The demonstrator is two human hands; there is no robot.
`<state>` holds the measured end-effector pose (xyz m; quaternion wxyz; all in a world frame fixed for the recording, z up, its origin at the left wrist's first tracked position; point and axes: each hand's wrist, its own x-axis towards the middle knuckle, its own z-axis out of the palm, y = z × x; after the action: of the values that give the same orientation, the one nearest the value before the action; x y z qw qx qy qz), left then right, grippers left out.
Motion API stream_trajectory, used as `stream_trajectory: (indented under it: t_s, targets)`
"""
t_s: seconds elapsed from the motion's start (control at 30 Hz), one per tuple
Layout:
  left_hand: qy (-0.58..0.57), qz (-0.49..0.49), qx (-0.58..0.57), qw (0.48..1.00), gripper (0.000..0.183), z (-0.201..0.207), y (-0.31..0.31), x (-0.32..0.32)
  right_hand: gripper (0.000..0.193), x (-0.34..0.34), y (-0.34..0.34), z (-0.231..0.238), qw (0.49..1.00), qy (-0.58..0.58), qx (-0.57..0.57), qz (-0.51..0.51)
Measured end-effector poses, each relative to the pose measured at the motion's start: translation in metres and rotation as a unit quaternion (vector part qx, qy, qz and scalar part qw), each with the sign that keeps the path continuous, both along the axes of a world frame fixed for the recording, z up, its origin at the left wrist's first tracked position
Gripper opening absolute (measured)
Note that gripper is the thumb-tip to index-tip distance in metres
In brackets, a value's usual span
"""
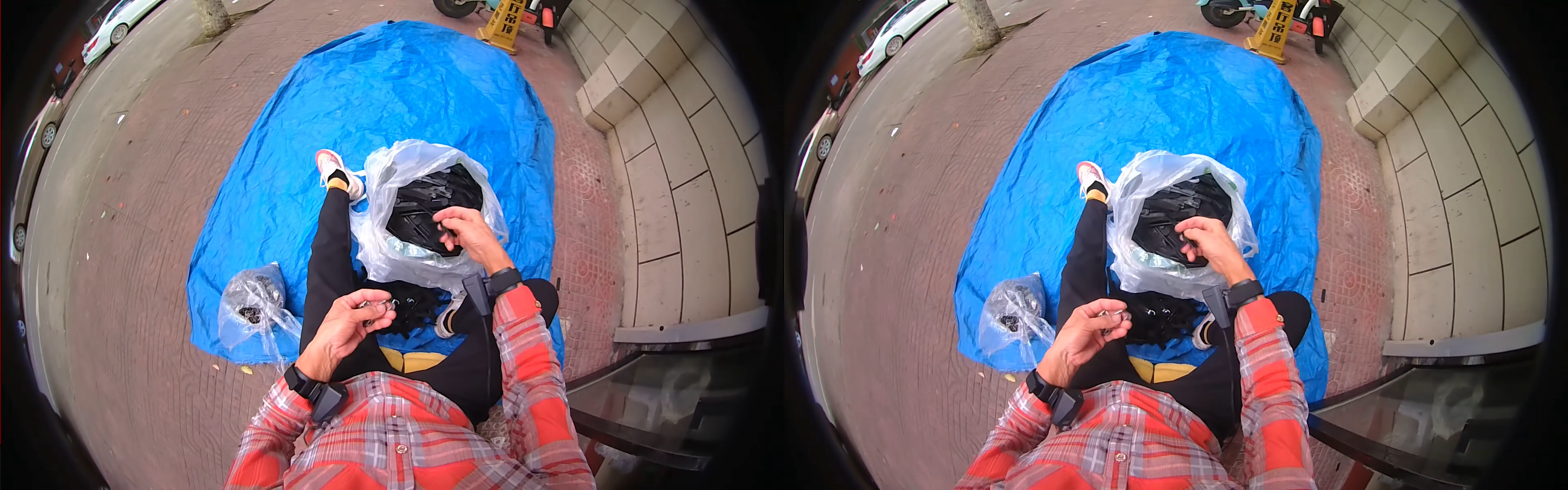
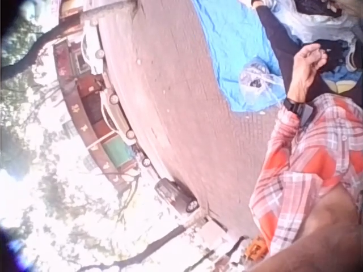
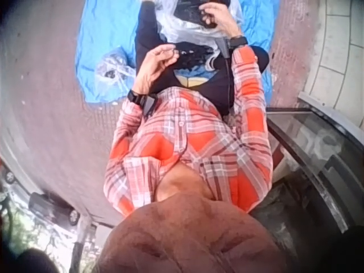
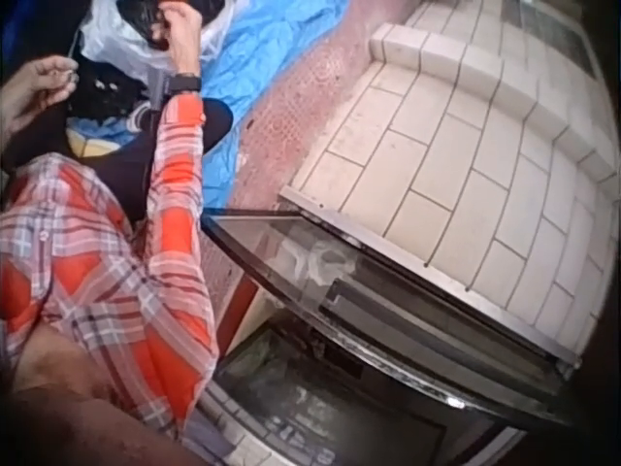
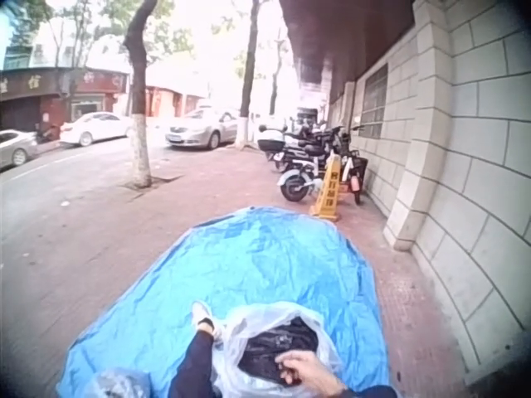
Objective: Inspecting and sorting black plastic shoe components from a large plastic bag while sitting on a tarp.
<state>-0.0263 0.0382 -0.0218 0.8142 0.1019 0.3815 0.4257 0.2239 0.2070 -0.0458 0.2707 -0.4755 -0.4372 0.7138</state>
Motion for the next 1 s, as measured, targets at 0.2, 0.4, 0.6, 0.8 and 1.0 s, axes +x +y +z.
stream_trajectory:
  t_s: [0.2, 0.4, 0.6, 0.8, 1.0]
  targets:
    - [0.002, -0.001, 0.018, 1.000, 0.019, 0.003, -0.001, 0.002, 0.029, -0.010, -0.052, 0.045, 0.989, 0.069, 0.121, -0.053]
    - [-0.003, -0.008, 0.007, 1.000, 0.021, 0.012, -0.007, 0.005, 0.013, -0.025, -0.102, 0.078, 0.686, -0.353, 0.635, -0.043]
    - [-0.036, -0.025, 0.029, 0.999, 0.020, 0.010, -0.010, 0.005, 0.014, -0.030, -0.162, 0.061, 0.956, -0.188, 0.227, 0.009]
    - [-0.046, -0.009, 0.044, 0.998, 0.018, 0.007, -0.012, 0.008, 0.022, -0.037, -0.186, 0.044, 0.976, -0.120, 0.179, -0.002]
    - [-0.015, -0.006, 0.064, 0.998, 0.019, 0.007, -0.013, 0.008, 0.022, -0.043, -0.190, 0.060, 0.996, -0.061, 0.070, -0.010]
